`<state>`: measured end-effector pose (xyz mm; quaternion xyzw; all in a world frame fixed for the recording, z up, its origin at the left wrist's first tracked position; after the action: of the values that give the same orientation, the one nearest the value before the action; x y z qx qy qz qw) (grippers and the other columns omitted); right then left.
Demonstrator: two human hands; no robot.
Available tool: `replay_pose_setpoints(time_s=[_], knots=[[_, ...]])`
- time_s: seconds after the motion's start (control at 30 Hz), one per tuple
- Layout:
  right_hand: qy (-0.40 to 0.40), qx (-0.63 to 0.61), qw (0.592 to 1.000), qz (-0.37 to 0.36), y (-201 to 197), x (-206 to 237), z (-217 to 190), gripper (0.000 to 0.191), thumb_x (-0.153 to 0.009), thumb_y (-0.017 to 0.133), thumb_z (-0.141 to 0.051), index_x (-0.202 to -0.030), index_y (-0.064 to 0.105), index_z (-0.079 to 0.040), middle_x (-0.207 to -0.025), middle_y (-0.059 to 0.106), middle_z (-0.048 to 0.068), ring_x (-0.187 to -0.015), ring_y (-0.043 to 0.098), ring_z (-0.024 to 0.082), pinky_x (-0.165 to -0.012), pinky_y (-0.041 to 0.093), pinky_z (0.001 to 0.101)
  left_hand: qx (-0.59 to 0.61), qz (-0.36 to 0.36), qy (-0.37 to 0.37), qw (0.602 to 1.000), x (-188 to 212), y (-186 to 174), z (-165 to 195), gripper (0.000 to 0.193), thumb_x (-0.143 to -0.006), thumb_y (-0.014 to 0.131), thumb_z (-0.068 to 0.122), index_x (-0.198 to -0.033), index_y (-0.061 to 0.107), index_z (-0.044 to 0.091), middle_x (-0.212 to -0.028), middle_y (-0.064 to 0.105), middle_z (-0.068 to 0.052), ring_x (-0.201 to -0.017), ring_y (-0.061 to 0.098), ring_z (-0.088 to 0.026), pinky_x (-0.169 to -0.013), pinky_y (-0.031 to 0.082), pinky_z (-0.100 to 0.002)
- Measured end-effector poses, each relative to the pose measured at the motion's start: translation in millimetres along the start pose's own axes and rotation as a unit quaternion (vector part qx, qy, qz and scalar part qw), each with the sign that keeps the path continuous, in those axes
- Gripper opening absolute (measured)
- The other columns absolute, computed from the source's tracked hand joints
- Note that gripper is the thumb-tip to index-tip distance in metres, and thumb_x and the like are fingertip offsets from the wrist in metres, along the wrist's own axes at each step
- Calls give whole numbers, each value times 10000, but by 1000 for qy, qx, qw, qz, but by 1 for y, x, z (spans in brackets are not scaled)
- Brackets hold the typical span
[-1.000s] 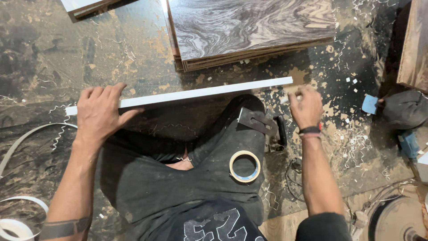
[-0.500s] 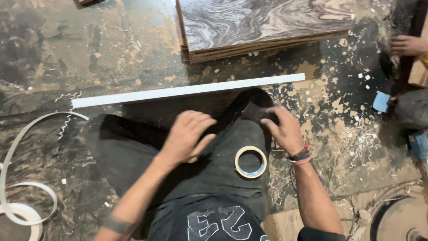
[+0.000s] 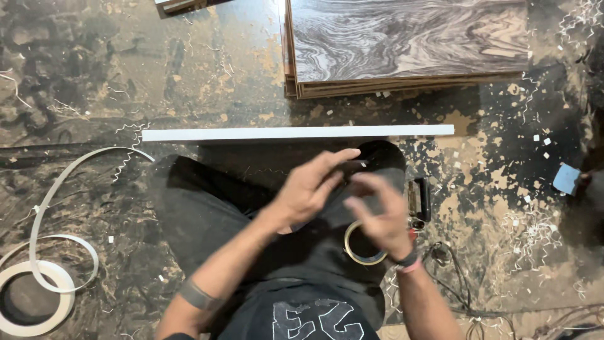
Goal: The person sits on the floor and irons white edge banding tape onto the edges of particle board panels, pressing the tape with a hand iron and running fingers along the bonded edge. They then start the same process on another board, aligning the tape along its edge.
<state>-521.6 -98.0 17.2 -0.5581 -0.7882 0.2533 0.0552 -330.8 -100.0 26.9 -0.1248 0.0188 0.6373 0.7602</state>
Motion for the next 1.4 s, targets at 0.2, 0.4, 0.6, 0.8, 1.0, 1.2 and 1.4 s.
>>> replay_pose_setpoints(time_s=[0.2,0.4,0.6,0.8,1.0,1.2,1.4], knots=[[31,7,955,294,-110,-43,109,342,-1159,514,-306,-1330,562,-15,-1230,609,98,-1113,585,163,-960,503,328,-465,-123,104,870,-56,-77,-3,599,-854,587,7,-1398,595,258,-1240,691,-91,-1032,665,-319,-832,547,-446],[116,-144,974,128,-100,-56,184,748,-1076,286,-678,-1323,583,-37,-1218,652,115,-1176,644,223,-1043,534,371,-514,-319,5,797,-84,-95,-27,502,-896,539,94,-1333,620,327,-1128,734,-40,-1015,702,-317,-743,568,-466],[79,-143,968,191,-85,-50,196,654,-1145,266,-601,-1297,545,-30,-1177,601,94,-1122,636,209,-1042,538,378,-533,-370,16,761,-89,-93,-28,329,-972,512,220,-1253,647,324,-970,768,-31,-908,733,-292,-658,564,-460],[70,-64,973,212,-84,-50,194,566,-1178,227,-518,-1243,523,-40,-1074,621,85,-1007,621,188,-936,519,334,-548,-335,95,761,-104,-48,-22,220,-999,514,243,-1148,672,211,-797,744,-63,-801,735,-299,-580,530,-459],[66,-92,969,218,-84,-51,187,553,-1177,224,-494,-1207,537,-39,-1053,621,86,-988,604,185,-928,510,337,-525,-283,175,783,-128,4,-19,252,-918,562,175,-1144,673,199,-690,712,-98,-658,722,-319,-517,506,-458],[74,-111,964,231,-78,-54,194,579,-1161,238,-510,-1230,564,-37,-1074,614,85,-1013,599,187,-952,510,341,-482,-249,221,811,-176,91,-24,220,-925,593,190,-1127,672,224,-653,696,-102,-618,712,-320,-512,500,-457],[105,-253,945,180,-79,-47,202,682,-1146,205,-545,-1612,314,-59,-1602,434,103,-1470,417,216,-1241,324,374,-481,-261,239,802,-224,179,-40,123,-931,628,254,-990,695,170,-738,718,-92,-720,730,-308,-597,524,-447]])
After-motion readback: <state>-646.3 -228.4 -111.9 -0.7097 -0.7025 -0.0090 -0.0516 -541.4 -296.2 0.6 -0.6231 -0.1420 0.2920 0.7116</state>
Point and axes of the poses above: each hand's wrist, its own x-axis away from the middle knuckle, its own y-axis out of the palm, z = x × y, the point moved 4 cm from there along -x, towards the middle knuckle
